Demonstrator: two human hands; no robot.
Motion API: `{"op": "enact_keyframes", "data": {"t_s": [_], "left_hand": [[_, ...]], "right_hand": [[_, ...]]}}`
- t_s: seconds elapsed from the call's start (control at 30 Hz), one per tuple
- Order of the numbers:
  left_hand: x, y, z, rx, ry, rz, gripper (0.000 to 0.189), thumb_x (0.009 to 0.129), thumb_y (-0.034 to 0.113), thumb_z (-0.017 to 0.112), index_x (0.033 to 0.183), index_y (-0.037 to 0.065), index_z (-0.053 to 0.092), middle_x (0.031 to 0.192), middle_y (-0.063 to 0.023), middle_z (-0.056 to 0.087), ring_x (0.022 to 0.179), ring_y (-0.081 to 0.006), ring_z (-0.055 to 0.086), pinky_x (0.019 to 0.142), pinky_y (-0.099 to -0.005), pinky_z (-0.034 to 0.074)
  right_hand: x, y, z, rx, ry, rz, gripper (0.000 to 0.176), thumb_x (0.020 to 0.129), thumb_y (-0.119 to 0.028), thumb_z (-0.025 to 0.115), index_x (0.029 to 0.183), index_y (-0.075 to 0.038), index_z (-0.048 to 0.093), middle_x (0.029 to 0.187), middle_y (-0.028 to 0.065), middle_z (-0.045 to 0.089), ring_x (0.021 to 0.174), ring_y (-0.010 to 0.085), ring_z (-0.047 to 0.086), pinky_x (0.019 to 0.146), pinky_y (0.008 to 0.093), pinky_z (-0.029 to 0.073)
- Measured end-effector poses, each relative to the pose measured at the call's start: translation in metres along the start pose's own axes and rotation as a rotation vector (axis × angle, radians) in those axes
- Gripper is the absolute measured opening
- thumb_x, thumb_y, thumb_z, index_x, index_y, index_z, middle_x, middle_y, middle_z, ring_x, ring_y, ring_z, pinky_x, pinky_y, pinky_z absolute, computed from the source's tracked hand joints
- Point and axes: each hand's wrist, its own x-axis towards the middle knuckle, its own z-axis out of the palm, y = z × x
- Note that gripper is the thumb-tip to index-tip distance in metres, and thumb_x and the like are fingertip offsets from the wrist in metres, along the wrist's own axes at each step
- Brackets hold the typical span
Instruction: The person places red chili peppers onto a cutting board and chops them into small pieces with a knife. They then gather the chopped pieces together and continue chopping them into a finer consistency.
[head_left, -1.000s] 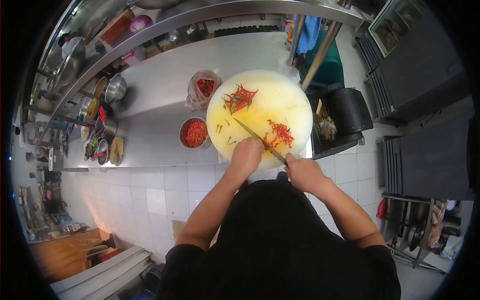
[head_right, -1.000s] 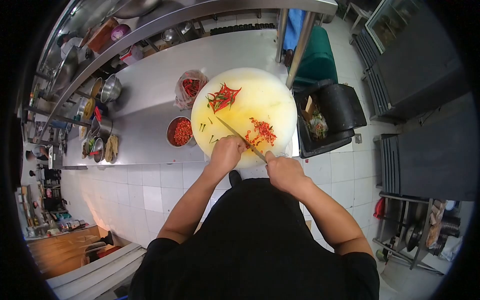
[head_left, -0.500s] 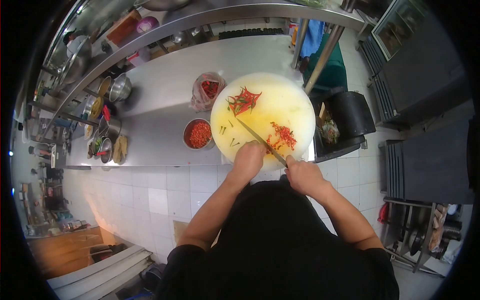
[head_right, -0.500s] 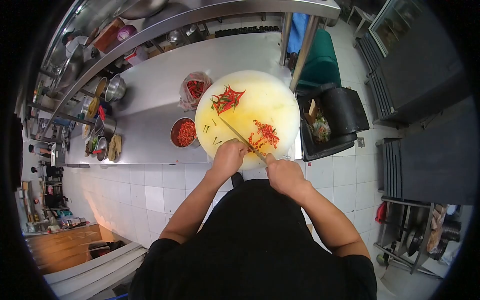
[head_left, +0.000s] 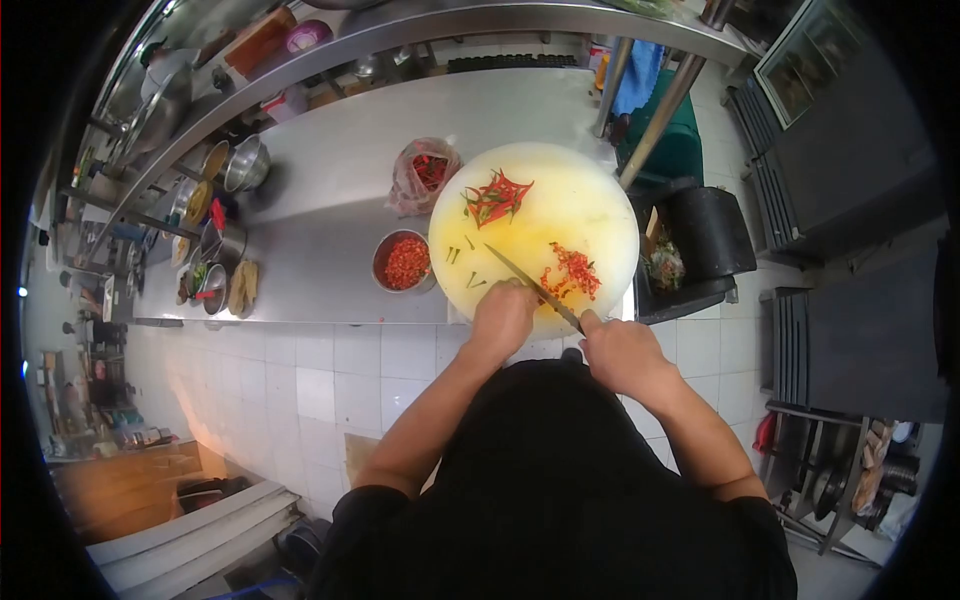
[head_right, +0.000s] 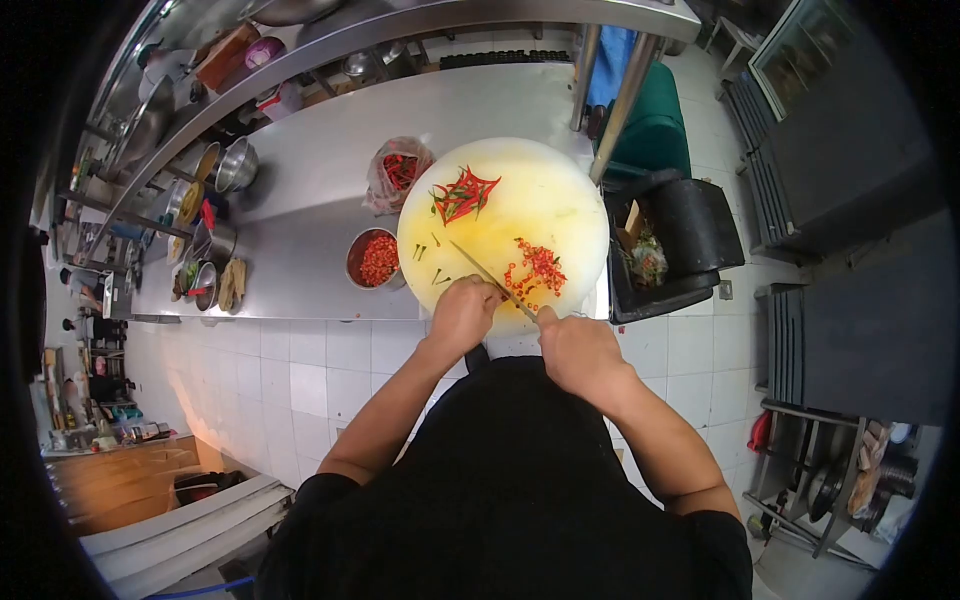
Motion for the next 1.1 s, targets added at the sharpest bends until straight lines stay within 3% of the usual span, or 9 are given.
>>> {"op": "enact_keyframes", "data": {"t_s": [0.1, 0.3, 0.37, 0.67, 0.8, 0.9, 0.97, 1.03, 1.1], "left_hand": [[-0.006, 0.000, 0.004, -0.001, 0.035, -0.010, 0.009, 0.088, 0.007, 0.069, 0.086, 0.003, 0.076, 0.087, -0.0171, 0.070, 0.091, -0.0383, 0.066, 0.084, -0.0481, 0.053], [-0.010, -0.004, 0.009, 0.002, 0.102, 0.025, 0.008, 0.088, 0.006, 0.067, 0.086, 0.003, 0.074, 0.086, -0.0159, 0.069, 0.088, -0.0386, 0.064, 0.083, -0.0479, 0.052], [-0.012, -0.004, 0.011, 0.001, 0.119, 0.032, 0.008, 0.088, 0.005, 0.067, 0.086, 0.003, 0.074, 0.085, -0.0157, 0.069, 0.088, -0.0385, 0.064, 0.083, -0.0473, 0.052], [-0.014, -0.009, 0.015, 0.025, 0.175, 0.094, 0.008, 0.088, 0.005, 0.067, 0.083, 0.002, 0.071, 0.082, -0.0170, 0.068, 0.083, -0.0368, 0.064, 0.080, -0.0465, 0.050], [0.000, -0.023, -0.003, 0.329, 0.145, 0.048, 0.011, 0.088, 0.009, 0.067, 0.080, 0.002, 0.070, 0.084, -0.0175, 0.069, 0.086, -0.0367, 0.066, 0.078, -0.0474, 0.052], [0.028, -0.049, -0.022, 0.508, 0.218, -0.065, 0.010, 0.088, 0.010, 0.066, 0.083, 0.002, 0.070, 0.090, -0.0180, 0.070, 0.090, -0.0369, 0.067, 0.079, -0.0472, 0.052], [0.050, -0.058, -0.040, 0.541, 0.223, -0.123, 0.011, 0.087, 0.005, 0.061, 0.089, 0.000, 0.070, 0.097, -0.0183, 0.070, 0.095, -0.0364, 0.066, 0.081, -0.0460, 0.052], [0.070, -0.055, -0.049, 0.448, 0.268, -0.054, 0.011, 0.087, 0.005, 0.061, 0.091, 0.000, 0.070, 0.098, -0.0195, 0.070, 0.096, -0.0378, 0.066, 0.083, -0.0478, 0.053], [0.086, -0.054, -0.047, 0.388, 0.310, -0.006, 0.013, 0.088, 0.006, 0.062, 0.094, -0.002, 0.070, 0.101, -0.0215, 0.070, 0.101, -0.0387, 0.066, 0.085, -0.0504, 0.055]], "right_hand": [[0.007, 0.005, 0.025, 0.012, 0.029, 0.025, 0.024, 0.099, -0.020, 0.063, 0.109, 0.001, 0.058, 0.082, 0.0245, 0.074, 0.076, 0.0406, 0.075, 0.072, 0.0526, 0.059], [-0.001, -0.002, -0.004, 0.017, 0.009, -0.019, 0.023, 0.098, -0.018, 0.063, 0.109, 0.002, 0.058, 0.082, 0.0251, 0.073, 0.079, 0.0425, 0.074, 0.072, 0.0536, 0.058], [0.011, 0.008, 0.026, 0.058, 0.029, -0.008, 0.024, 0.098, -0.018, 0.064, 0.109, 0.002, 0.058, 0.082, 0.0253, 0.073, 0.079, 0.0431, 0.074, 0.072, 0.0535, 0.058], [0.014, 0.009, 0.023, 0.111, -0.013, 0.030, 0.025, 0.100, -0.021, 0.062, 0.111, 0.001, 0.058, 0.087, 0.0254, 0.074, 0.083, 0.0449, 0.073, 0.076, 0.0548, 0.057], [0.018, 0.021, 0.010, 0.232, -0.062, 0.039, 0.026, 0.102, -0.024, 0.061, 0.112, 0.000, 0.058, 0.091, 0.0258, 0.074, 0.087, 0.0455, 0.072, 0.079, 0.0557, 0.056], [0.010, 0.027, 0.001, 0.296, -0.076, 0.097, 0.026, 0.104, -0.023, 0.057, 0.114, 0.001, 0.055, 0.087, 0.0267, 0.070, 0.063, 0.0408, 0.070, 0.050, 0.0472, 0.059], [0.005, 0.031, 0.000, 0.319, -0.092, 0.128, 0.026, 0.104, -0.022, 0.056, 0.114, 0.002, 0.054, 0.086, 0.0259, 0.069, 0.059, 0.0389, 0.070, 0.041, 0.0428, 0.056], [-0.001, 0.031, -0.004, 0.376, -0.124, 0.181, 0.026, 0.105, -0.022, 0.056, 0.114, 0.003, 0.054, 0.085, 0.0257, 0.069, 0.057, 0.0380, 0.069, 0.037, 0.0418, 0.054], [-0.005, 0.031, 0.002, 0.370, -0.072, 0.198, 0.029, 0.103, -0.025, 0.059, 0.112, 0.003, 0.056, 0.090, 0.0288, 0.071, 0.079, 0.0456, 0.070, 0.068, 0.0513, 0.055]]}}
